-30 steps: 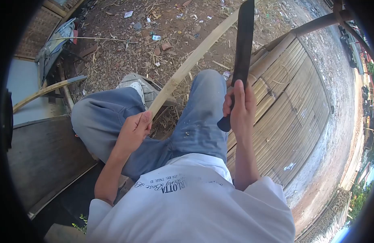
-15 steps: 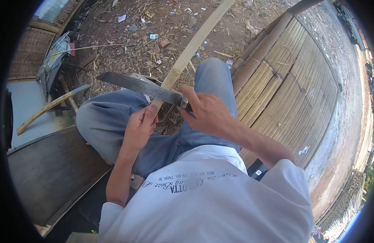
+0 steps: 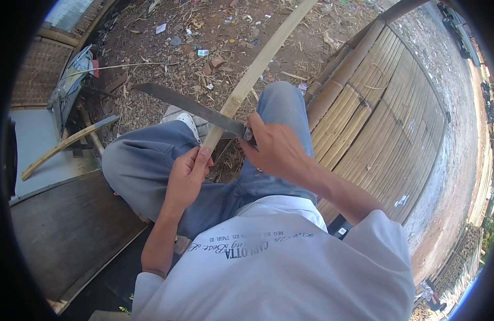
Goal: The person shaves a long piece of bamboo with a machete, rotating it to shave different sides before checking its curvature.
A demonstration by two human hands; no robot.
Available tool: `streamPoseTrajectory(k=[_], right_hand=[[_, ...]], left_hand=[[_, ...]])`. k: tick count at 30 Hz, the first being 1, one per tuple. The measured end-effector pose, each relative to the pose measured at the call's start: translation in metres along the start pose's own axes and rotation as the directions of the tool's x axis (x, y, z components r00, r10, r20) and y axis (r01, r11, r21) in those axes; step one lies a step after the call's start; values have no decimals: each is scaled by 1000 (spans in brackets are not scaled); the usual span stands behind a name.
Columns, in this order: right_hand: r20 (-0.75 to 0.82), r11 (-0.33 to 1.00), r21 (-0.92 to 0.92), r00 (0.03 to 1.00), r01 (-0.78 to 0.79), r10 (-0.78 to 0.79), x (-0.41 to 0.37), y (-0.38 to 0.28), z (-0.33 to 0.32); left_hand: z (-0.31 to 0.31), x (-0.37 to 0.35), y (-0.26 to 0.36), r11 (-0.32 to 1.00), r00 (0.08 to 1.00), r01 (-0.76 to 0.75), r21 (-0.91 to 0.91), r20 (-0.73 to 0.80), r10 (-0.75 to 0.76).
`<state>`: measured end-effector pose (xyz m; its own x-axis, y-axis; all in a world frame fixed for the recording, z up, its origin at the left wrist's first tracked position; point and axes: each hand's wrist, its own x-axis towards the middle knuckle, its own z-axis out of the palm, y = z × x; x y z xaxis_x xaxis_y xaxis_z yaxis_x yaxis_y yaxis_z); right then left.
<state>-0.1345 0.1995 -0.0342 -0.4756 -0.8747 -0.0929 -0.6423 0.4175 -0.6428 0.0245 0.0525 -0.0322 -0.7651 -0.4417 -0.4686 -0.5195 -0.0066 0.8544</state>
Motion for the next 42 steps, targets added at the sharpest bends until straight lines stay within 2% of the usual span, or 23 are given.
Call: streamPoseTrajectory(k=[1, 2, 3, 4, 5, 6, 7, 9, 13, 15, 17, 19, 24, 27, 29, 31, 33, 34, 35, 37, 38, 41, 42], right_hand=[[-8, 998, 23, 999, -51, 51, 2, 0, -8], [-8, 999, 19, 999, -50, 50, -1, 2, -7], [-129, 992, 33, 985, 123, -118, -5, 5, -3], [-251, 955, 22, 926, 295, -280, -8, 6, -2], [-254, 955, 14, 925, 295, -282, -11, 4, -3], [-127, 959, 102, 960, 263, -250, -14, 2, -5], [5, 958, 185, 975, 219, -223, -16, 0, -7], [42, 971, 101, 974, 216, -221, -16, 1, -8], [65, 990, -91, 992, 111, -105, -8, 3, -12], [17, 997, -56, 999, 47, -46, -3, -2, -19], [-29, 1000, -24, 1000, -11, 10, -1, -5, -19], [64, 982, -111, 987, 153, -147, -7, -11, -10], [16, 996, -81, 1000, 22, -21, 7, -5, -21], [142, 987, -98, 983, 131, -117, 3, -12, -20], [108, 987, -163, 994, -11, 29, 18, -3, -35], [81, 993, -119, 996, -23, 33, 15, -7, -26], [160, 993, -103, 986, 57, -40, 7, -19, -24], [287, 985, -128, 955, 115, -74, 3, -22, -23], [279, 987, -120, 958, 108, -70, 11, -14, -28], [50, 977, -207, 997, -48, 59, 33, 12, -44], [31, 990, -112, 996, -83, 87, 31, 7, -40], [167, 982, -144, 981, 119, -95, 7, -11, -26], [251, 973, -190, 964, 133, -83, 6, -12, -24]], left_hand=[[-3, 0, 7, 1000, 1000, -4, -3, -1, 4], [-9, -2, 18, 974, 985, 145, -171, 115, -126], [-12, -3, 24, 900, 940, 304, -313, 250, -231], [-11, -3, 21, 901, 941, 299, -313, 252, -225], [-9, -3, 15, 990, 989, 89, -106, 128, -76], [-7, -5, 9, 986, 994, -105, 128, 39, 100], [-4, -7, 6, 986, 994, -108, 125, 41, 104], [4, -10, 4, 832, 951, -208, 515, -92, 295], [11, -17, 6, 731, 923, -187, 657, -138, 360], [12, -15, 5, 666, 886, -192, 721, -164, 433], [15, -17, 5, 651, 866, -196, 734, -182, 466], [16, -15, 2, 623, 846, -205, 755, -183, 501], [15, -13, 2, 632, 870, -163, 758, -191, 454], [16, -15, -6, 598, 855, -179, 781, -177, 487], [14, -14, -4, 596, 871, -171, 784, -163, 464], [19, -14, -2, 621, 878, -154, 768, -182, 442], [19, -15, 0, 651, 863, -170, 740, -208, 461], [19, -15, -1, 645, 860, -175, 744, -203, 467], [18, -16, -3, 644, 876, -165, 747, -190, 444], [14, -17, -7, 647, 891, -156, 746, -176, 418], [14, -15, -7, 640, 890, -155, 753, -176, 422], [18, -16, -4, 624, 870, -190, 758, -165, 465], [17, -17, -4, 620, 854, -216, 754, -162, 494]])
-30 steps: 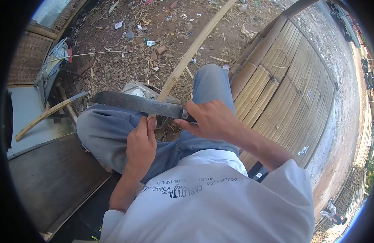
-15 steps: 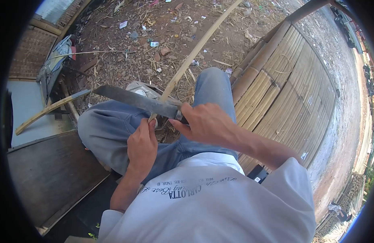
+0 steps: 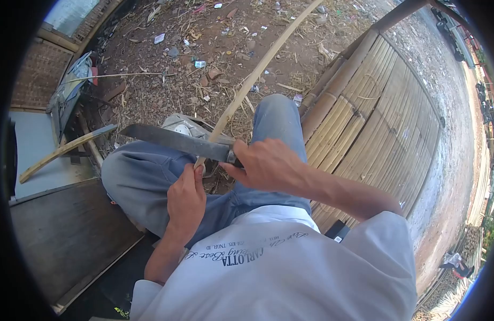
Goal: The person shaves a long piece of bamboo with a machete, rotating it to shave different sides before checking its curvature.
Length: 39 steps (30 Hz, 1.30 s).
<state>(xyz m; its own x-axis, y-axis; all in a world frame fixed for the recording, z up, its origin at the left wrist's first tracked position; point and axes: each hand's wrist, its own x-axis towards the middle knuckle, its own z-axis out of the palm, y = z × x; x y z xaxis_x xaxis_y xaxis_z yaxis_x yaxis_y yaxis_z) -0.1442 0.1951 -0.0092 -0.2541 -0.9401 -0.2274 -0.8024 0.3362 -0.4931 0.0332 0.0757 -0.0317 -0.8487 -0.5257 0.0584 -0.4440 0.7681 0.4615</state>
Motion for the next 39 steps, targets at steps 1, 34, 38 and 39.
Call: streamPoseTrajectory(k=[1, 34, 38, 39], right_hand=[[-9, 1000, 11, 1000, -8, 8, 8, 14, -3], [-199, 987, -5, 967, 163, -161, 27, 38, 8], [-275, 997, 49, 959, -56, 67, 33, 61, -15], [-297, 991, 62, 946, -115, 129, 33, 63, -19]], left_hand=[[-1, -1, -4, 1000, 1000, -11, 7, 9, 11], [-16, 14, -14, 872, 952, 263, -412, 258, -165], [-13, 12, -18, 825, 911, 357, -438, 359, -203], [-12, 13, -18, 815, 908, 358, -455, 372, -192]])
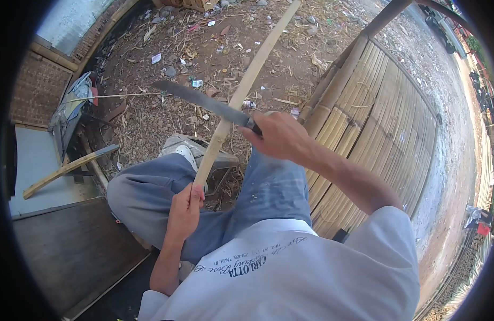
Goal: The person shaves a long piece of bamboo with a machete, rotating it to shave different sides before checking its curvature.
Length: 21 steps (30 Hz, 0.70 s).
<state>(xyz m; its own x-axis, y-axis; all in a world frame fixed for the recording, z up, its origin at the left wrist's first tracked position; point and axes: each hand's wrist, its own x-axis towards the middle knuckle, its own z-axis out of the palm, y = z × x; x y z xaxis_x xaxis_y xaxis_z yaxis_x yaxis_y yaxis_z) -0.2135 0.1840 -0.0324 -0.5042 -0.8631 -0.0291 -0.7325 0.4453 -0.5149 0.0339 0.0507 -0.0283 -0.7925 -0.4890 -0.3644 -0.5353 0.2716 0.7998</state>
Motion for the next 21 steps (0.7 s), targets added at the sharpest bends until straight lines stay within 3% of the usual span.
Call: streamPoseTrajectory(k=[1, 2, 4, 5, 8, 9, 10, 12, 13, 14, 16, 17, 18, 20, 21], right_hand=[[66, 986, -9, 984, 164, -163, -18, -10, 15], [54, 986, -13, 985, 164, -163, -14, -7, 12], [77, 998, 24, 996, -55, 53, -3, 0, 5], [-69, 976, 27, 974, -216, 217, 13, 20, -1], [-17, 969, 111, 975, -219, 223, 9, 11, -16], [63, 996, 74, 997, -50, 46, -7, -3, -3], [53, 996, 72, 997, -55, 51, -9, 2, 4], [-93, 967, -102, 965, 235, -244, -9, 12, 17], [-72, 997, 54, 995, -59, 63, 7, 24, -1], [-70, 997, 51, 995, -62, 65, 18, 40, -11], [-171, 966, 39, 951, -255, 258, 34, 52, -32], [-140, 975, 136, 971, -178, 196, 23, 43, -23], [-86, 999, 25, 996, -30, 32, 7, 24, -14], [254, 988, -110, 964, 107, -76, -12, -9, -6], [247, 988, -115, 966, 102, -71, -4, -2, -11]], left_hand=[[1, -1, 2, 1000, 1000, -3, 1, 2, 3], [0, -1, 5, 1000, 1000, -9, -4, -14, 9], [-2, -4, 1, 1000, 1000, -1, -1, -20, 1], [-1, -6, -5, 1000, 1000, 11, 4, -8, -11], [-1, -3, -2, 1000, 1000, 1, 0, 1, -1], [1, -5, -1, 1000, 1000, 2, -4, 16, -2], [1, -5, -1, 1000, 1000, -7, -1, 20, 7], [-2, -6, -4, 998, 1000, 15, -56, 25, -14], [-2, -9, -8, 998, 999, 15, -54, 32, -13], [-2, -12, -12, 997, 997, 54, -56, 49, -51], [-2, -14, -14, 995, 995, 79, -60, 60, -76], [-2, -12, -12, 993, 994, 88, -82, 71, -82], [-1, -14, -11, 989, 991, 107, -102, 92, -98], [0, -15, -8, 993, 993, 82, -82, 89, -75], [-1, -13, -7, 996, 996, 62, -59, 75, -57]])
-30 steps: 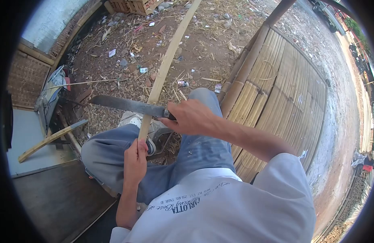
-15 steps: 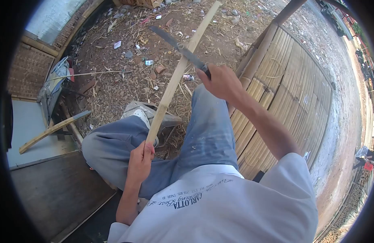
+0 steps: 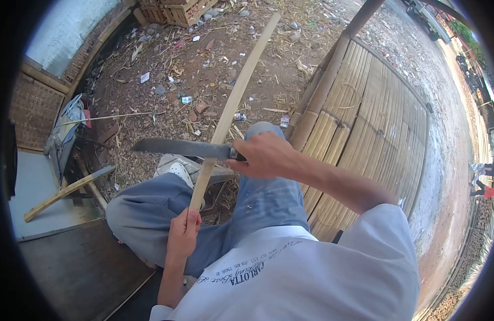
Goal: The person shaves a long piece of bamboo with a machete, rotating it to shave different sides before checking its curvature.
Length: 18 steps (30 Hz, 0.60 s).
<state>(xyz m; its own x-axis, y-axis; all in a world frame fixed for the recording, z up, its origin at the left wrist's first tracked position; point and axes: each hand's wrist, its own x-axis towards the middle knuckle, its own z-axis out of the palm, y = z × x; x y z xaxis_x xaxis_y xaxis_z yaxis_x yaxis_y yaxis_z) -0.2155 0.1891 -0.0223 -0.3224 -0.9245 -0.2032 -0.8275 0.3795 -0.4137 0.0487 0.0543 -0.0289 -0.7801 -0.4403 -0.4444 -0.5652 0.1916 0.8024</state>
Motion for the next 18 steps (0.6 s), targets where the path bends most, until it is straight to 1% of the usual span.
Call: streamPoseTrajectory(k=[1, 2, 3, 4, 5, 6, 7, 8, 9, 10, 12, 13, 14, 15, 16, 17, 18], right_hand=[[-124, 981, 112, 977, -158, 172, 11, 16, -9], [-220, 927, 238, 913, -292, 344, 19, 29, -13], [-215, 927, 237, 915, -291, 342, 21, 40, -14], [-289, 912, 302, 885, -276, 364, 23, 53, -16], [-364, 898, 359, 847, -256, 387, 24, 62, -22], [-319, 866, 437, 858, -245, 403, 16, 45, -20], [-309, 912, 359, 896, -200, 318, 4, 25, -12], [-254, 946, 317, 955, -70, 156, -9, 9, 0], [-181, 984, 178, 983, 10, 23, -20, -6, 12], [-83, 995, 47, 993, 91, -87, -25, -13, 19], [-244, 998, 60, 970, 19, -4, -25, -4, 21], [-257, 999, 43, 965, -32, 42, -23, 0, 17], [-300, 959, 242, 929, -146, 217, -20, 7, 10], [-319, 870, 438, 865, -227, 386, -20, 13, 4], [-386, 915, 384, 880, -120, 277, -25, 8, 11], [-443, 947, 322, 881, -19, 168, -34, -4, 25], [-345, 973, 230, 938, 34, 48, -46, -19, 35]], left_hand=[[1, -1, 0, 1000, 1000, 2, -1, 4, -2], [3, -4, -1, 1000, 999, -4, 19, -34, 4], [4, -7, -2, 999, 997, -11, 42, -72, 14], [3, -8, 1, 999, 997, -19, 41, -75, 22], [3, -10, 5, 996, 996, -29, 80, -76, 35], [4, -14, 9, 992, 997, -38, 119, -65, 46], [6, -16, 11, 991, 997, -64, 115, -38, 69], [9, -14, 14, 994, 994, -71, 85, -79, 78], [13, -11, 14, 995, 990, -84, 52, -112, 89], [16, -8, 9, 990, 988, -136, 43, -65, 139], [16, -7, -11, 995, 995, -68, -68, -77, 63], [16, -7, -19, 992, 995, -99, -74, -32, 97], [13, -8, -25, 988, 999, -54, -145, -4, 54], [12, -5, -25, 978, 999, -7, -208, 29, 13], [13, -4, -16, 978, 996, -35, -204, 73, 51], [15, -6, -4, 956, 997, 69, -287, 59, -54], [15, -7, 3, 916, 984, 177, -360, 57, -168]])
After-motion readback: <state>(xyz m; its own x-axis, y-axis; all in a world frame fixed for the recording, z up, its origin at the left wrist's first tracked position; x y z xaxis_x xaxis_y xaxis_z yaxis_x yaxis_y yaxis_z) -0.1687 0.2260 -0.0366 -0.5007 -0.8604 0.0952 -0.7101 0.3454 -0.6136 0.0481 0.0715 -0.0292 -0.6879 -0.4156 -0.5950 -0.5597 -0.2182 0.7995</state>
